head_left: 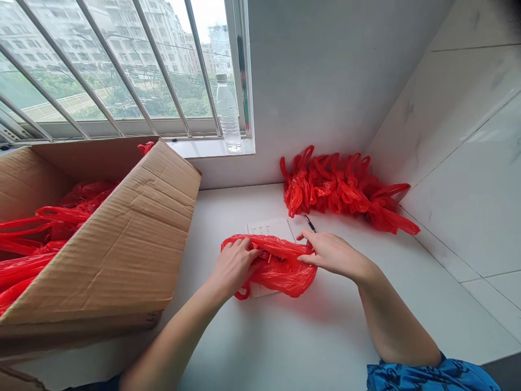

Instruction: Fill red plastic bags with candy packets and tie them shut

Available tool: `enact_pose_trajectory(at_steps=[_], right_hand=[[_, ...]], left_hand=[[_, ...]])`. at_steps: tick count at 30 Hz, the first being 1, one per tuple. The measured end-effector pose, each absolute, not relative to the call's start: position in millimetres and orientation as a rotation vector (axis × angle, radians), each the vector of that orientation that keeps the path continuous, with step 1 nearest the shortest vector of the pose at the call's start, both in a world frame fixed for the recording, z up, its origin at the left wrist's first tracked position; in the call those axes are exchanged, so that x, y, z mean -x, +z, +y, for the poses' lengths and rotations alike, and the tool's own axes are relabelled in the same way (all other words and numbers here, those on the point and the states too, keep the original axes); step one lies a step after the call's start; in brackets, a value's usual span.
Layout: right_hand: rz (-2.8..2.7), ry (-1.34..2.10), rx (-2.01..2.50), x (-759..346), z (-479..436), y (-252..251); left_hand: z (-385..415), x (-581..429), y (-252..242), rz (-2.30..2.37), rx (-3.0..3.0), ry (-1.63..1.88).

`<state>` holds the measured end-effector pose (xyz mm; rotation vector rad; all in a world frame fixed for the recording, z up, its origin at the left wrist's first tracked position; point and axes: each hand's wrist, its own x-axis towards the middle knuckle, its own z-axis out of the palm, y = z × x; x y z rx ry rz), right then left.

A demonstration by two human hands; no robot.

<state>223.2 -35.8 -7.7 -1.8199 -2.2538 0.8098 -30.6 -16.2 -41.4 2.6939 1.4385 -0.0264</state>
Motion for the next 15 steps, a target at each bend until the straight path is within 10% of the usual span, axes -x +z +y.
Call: enact_pose_trajectory(at_steps=[15], right_hand=[[-2.110,0.681,1.827,-253.3,-47.6,18.5]], left_hand=[[-42.6,64.2,16.7,1.503,-2.752,0.206]])
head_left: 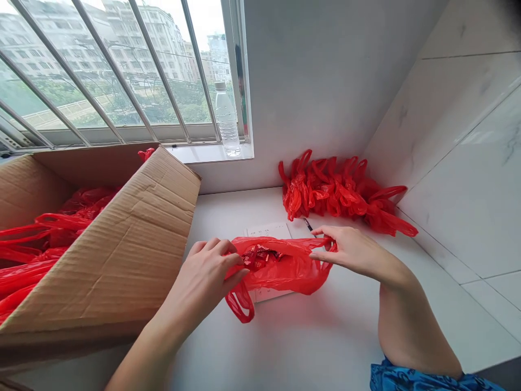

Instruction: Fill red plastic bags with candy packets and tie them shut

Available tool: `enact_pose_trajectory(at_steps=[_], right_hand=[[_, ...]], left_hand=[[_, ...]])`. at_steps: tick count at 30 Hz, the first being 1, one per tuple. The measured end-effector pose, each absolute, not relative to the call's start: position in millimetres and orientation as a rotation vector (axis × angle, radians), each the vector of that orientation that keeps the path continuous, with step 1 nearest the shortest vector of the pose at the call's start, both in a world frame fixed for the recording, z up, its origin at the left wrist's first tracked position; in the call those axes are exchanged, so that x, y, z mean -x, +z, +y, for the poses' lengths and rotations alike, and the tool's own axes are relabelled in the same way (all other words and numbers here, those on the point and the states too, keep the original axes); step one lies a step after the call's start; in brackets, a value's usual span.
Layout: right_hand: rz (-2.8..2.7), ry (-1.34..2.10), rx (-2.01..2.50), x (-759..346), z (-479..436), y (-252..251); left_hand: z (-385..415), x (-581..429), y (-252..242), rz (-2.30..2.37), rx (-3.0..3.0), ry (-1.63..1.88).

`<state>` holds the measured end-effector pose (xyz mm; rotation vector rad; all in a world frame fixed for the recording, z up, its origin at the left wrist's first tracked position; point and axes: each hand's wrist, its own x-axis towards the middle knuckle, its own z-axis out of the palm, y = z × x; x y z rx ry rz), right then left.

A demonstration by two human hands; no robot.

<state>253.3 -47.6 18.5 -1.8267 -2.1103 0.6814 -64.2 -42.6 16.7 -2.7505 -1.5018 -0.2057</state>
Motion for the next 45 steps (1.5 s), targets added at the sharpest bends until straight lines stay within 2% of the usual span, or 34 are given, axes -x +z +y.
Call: enact_pose_trajectory(at_steps=[3,6,9,14,23,29,32,36,42,45], right_hand=[[-2.048,0.637,1.771,-254.9,-48.5,21.1],[-2.011,0.557,1.673,-248.9,-49.4,19.8],[-2.039,0.526,1.572,-240.9,-50.3,17.5],[-2.094,0.548,1.518,-235.1,-50.1,16.4],[-2.112,0.519,1.538,-237.0,-44.6,11.4],[-2.095,0.503,1.561,-238.8,-45.0,13.4],[-2.068,0.551,1.554,-241.3,-45.4,16.1],[-2.002,0.576,1.592,-246.0,-46.7,19.9],[-1.987,0.582,1.634,-250.9,-46.5,18.1],[-2.008,0.582,1.626,-251.3,-45.6,16.7]], left_hand=[[-45.5,57.2,14.4,-1.390,2.910,-0.251],[-33.0,41.4,-7.9,-1.360,3.007,-0.197],[-12.8,32.2,-40.3,-1.546,2.818,-0.113],[4.7,34.6,-73.2,-1.646,2.651,-0.165],[5.2,36.0,-76.1,-1.642,2.733,-0.198],[7.4,36.1,-65.7,-1.474,2.952,-0.250],[5.4,38.5,-54.0,-1.470,3.107,-0.452],[-0.7,43.9,-33.1,-1.524,3.359,-0.977],[-7.1,44.2,-20.9,-2.081,3.509,-1.664],[-9.7,40.3,-19.4,-2.224,3.441,-1.761]])
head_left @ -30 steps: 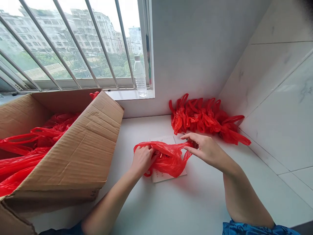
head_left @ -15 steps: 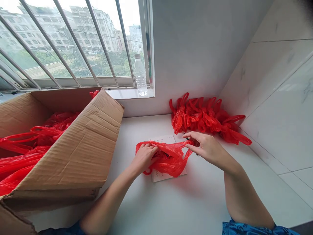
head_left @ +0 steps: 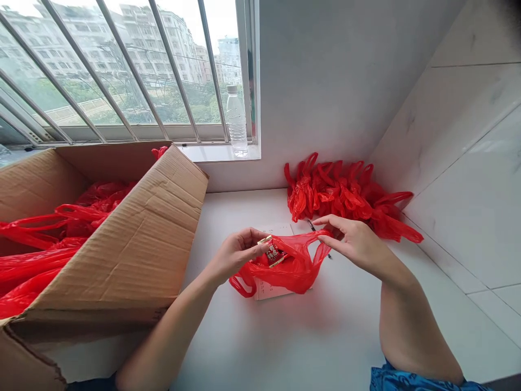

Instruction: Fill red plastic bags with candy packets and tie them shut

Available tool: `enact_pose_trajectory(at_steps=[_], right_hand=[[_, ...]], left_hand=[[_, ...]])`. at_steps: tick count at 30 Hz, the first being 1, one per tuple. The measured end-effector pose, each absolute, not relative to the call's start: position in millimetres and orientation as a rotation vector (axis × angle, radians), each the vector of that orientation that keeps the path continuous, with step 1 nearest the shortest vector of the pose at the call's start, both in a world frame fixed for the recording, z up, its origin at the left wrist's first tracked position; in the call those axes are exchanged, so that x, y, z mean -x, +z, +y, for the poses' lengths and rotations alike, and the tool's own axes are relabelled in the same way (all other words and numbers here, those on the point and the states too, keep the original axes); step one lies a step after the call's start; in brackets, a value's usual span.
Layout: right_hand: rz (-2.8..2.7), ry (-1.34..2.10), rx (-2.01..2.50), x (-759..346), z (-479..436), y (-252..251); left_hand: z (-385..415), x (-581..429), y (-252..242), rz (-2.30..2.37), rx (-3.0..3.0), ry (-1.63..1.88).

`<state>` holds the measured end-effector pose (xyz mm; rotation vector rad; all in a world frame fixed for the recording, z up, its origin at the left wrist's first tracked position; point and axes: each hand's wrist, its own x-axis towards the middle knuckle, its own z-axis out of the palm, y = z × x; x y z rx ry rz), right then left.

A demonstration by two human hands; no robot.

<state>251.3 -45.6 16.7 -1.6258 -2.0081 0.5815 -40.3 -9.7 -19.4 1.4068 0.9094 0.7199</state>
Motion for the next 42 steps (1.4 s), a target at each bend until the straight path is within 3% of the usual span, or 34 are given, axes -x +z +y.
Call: enact_pose_trajectory(at_steps=[36,42], right_hand=[[-2.035,0.589,1.672,-255.9,-47.7,19.7],[-2.042,0.580,1.660,-255.7,-48.4,20.6]], left_hand=[[-16.4,38.2,-17.5,1.015,-1.858,0.810],[-15.7,38.1,-16.6,0.980,-1.618,0.792]])
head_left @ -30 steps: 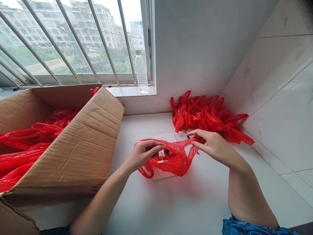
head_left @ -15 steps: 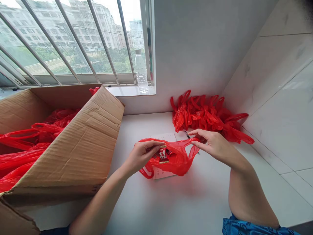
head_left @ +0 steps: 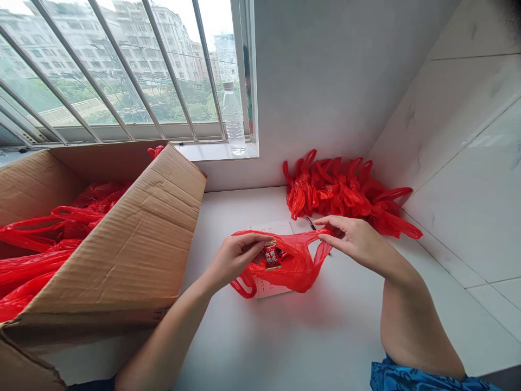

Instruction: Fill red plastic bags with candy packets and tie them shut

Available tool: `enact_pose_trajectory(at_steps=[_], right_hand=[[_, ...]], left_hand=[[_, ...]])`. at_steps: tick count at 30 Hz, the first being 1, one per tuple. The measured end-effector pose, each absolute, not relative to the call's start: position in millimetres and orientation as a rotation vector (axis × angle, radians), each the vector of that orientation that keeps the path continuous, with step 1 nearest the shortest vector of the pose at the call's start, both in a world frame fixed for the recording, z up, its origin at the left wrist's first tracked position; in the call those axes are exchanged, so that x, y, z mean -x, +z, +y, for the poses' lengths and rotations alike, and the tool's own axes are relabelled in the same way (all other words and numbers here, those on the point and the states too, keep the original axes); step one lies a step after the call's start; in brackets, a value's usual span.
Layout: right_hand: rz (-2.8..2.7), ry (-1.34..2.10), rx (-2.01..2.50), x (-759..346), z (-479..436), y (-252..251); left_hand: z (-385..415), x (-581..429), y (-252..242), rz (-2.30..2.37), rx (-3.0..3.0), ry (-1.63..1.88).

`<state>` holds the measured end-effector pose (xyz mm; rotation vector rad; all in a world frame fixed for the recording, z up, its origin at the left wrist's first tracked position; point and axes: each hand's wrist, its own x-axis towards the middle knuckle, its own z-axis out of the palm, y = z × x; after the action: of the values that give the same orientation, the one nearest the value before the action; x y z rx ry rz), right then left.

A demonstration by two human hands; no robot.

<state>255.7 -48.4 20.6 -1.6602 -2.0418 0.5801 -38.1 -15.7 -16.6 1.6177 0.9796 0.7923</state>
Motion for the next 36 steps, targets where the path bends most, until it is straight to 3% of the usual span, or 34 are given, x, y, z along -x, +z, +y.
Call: enact_pose_trajectory(at_steps=[8,19,24,32,36], right_hand=[[-2.059,0.558,1.641,-255.0,-46.7,17.7],[-2.040,0.579,1.625,-254.1,-46.7,19.9],[-2.043,0.574,1.649,-254.6,-45.8,17.7],[-2.014,0.550,1.597,-254.9,-45.2,19.4],[-2.007,0.539,1.586,-254.0,-47.3,21.7]], left_hand=[[-18.5,20.6,-31.5,0.488,-0.506,0.847],[-22.0,14.5,-34.0,0.339,-0.262,0.815],[-20.3,15.1,-35.4,0.432,-0.483,0.849],[-9.3,30.9,-39.0,1.140,-1.768,0.966],[-6.5,35.0,-38.3,1.219,-1.868,0.918]])
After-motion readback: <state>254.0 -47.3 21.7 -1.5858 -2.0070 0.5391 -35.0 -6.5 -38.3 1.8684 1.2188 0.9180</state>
